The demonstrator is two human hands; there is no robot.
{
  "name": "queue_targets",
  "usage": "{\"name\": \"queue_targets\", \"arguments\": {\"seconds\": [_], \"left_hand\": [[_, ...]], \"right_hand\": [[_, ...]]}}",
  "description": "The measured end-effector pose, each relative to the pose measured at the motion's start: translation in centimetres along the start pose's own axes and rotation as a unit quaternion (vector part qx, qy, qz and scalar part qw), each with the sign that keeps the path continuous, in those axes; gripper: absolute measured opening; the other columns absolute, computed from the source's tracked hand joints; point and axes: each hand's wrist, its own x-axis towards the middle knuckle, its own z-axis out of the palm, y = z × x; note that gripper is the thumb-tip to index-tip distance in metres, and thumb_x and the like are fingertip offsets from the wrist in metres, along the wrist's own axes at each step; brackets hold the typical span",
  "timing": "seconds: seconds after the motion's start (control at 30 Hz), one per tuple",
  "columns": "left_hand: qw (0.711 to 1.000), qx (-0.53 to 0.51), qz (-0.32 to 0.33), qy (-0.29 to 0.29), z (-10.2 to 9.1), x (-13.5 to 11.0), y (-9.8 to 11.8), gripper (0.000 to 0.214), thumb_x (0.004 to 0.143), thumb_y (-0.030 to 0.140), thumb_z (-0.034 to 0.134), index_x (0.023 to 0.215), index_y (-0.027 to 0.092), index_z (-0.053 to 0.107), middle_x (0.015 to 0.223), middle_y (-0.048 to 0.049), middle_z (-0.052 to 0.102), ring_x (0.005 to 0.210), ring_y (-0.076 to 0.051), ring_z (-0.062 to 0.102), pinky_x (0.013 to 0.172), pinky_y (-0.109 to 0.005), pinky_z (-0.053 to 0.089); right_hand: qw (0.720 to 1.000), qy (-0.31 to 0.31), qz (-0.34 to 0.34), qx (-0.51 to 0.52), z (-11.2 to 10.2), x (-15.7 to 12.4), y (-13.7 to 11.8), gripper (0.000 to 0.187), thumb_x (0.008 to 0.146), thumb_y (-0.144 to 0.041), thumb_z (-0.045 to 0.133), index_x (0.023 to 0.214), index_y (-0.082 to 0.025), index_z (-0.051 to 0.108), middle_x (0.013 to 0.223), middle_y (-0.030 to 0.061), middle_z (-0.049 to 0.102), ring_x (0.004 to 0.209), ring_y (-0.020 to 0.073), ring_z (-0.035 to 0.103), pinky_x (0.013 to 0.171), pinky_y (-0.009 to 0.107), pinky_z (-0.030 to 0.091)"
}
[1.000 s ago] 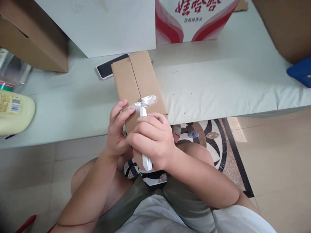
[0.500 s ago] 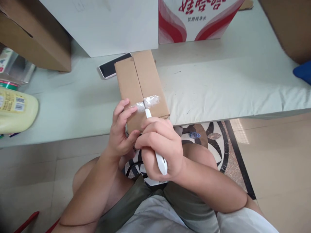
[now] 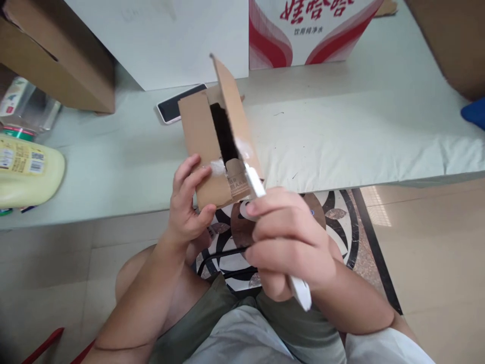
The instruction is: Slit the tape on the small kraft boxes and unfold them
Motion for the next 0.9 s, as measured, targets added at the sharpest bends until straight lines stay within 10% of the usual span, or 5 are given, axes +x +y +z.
{"name": "queue_targets", "arguments": {"seconds": [0.2,0.37,0.57,0.73,0.9], "left_hand": [[0.999,0.023,-0.013,0.045,0.5,0.0,-0.1,0.071,0.086,0.067,0.067,0.143,0.027,0.051,0.147,-0.0166,0.053,0.137,-0.037,0.056,0.113,-0.058,0.049],[0.996,-0.037,-0.046,0.07,0.2,-0.2,-0.5,0.069,0.09,0.071,0.059,0.143,0.027,0.049,0.15,-0.0163,0.05,0.142,-0.035,0.053,0.111,-0.054,0.053],[0.97,-0.038,-0.115,0.209,-1.1,-0.9,-2.9,0.054,0.096,0.063,0.055,0.139,0.031,0.054,0.139,-0.0093,0.062,0.124,-0.026,0.066,0.099,-0.042,0.058],[0.891,-0.173,-0.235,0.349,-2.7,-0.2,-3.1,0.037,0.09,0.044,0.067,0.124,0.031,0.06,0.121,-0.0025,0.068,0.116,-0.021,0.066,0.097,-0.035,0.056],[0.737,-0.357,-0.428,0.382,-4.0,1.9,-1.5,0.042,0.071,0.016,0.06,0.111,0.028,0.055,0.101,0.0008,0.066,0.075,-0.015,0.063,0.048,-0.022,0.041]], "right_hand": [[0.971,0.202,-0.061,-0.112,1.2,1.6,6.2,0.015,0.092,-0.016,0.052,0.096,-0.029,0.059,0.081,0.0009,0.056,0.085,0.0207,0.063,0.087,0.045,0.059],[0.928,-0.114,0.238,-0.263,2.4,1.1,10.5,0.024,0.084,-0.024,0.058,0.107,-0.02,0.063,0.111,0.0146,0.061,0.114,0.0326,0.059,0.101,0.054,0.05],[0.859,-0.277,0.316,-0.293,3.5,0.8,11.1,0.048,0.082,-0.03,0.063,0.128,-0.016,0.065,0.127,0.0207,0.062,0.127,0.0393,0.054,0.107,0.058,0.044],[0.87,-0.315,0.29,-0.244,4.0,0.7,9.9,0.056,0.083,-0.045,0.066,0.135,-0.023,0.066,0.154,0.016,0.054,0.157,0.0493,0.025,0.121,0.076,0.02],[0.907,-0.312,0.268,-0.091,3.9,0.6,10.1,0.069,0.084,-0.05,0.064,0.146,-0.023,0.056,0.158,0.0126,0.052,0.158,0.0464,0.028,0.126,0.073,0.022]]}}
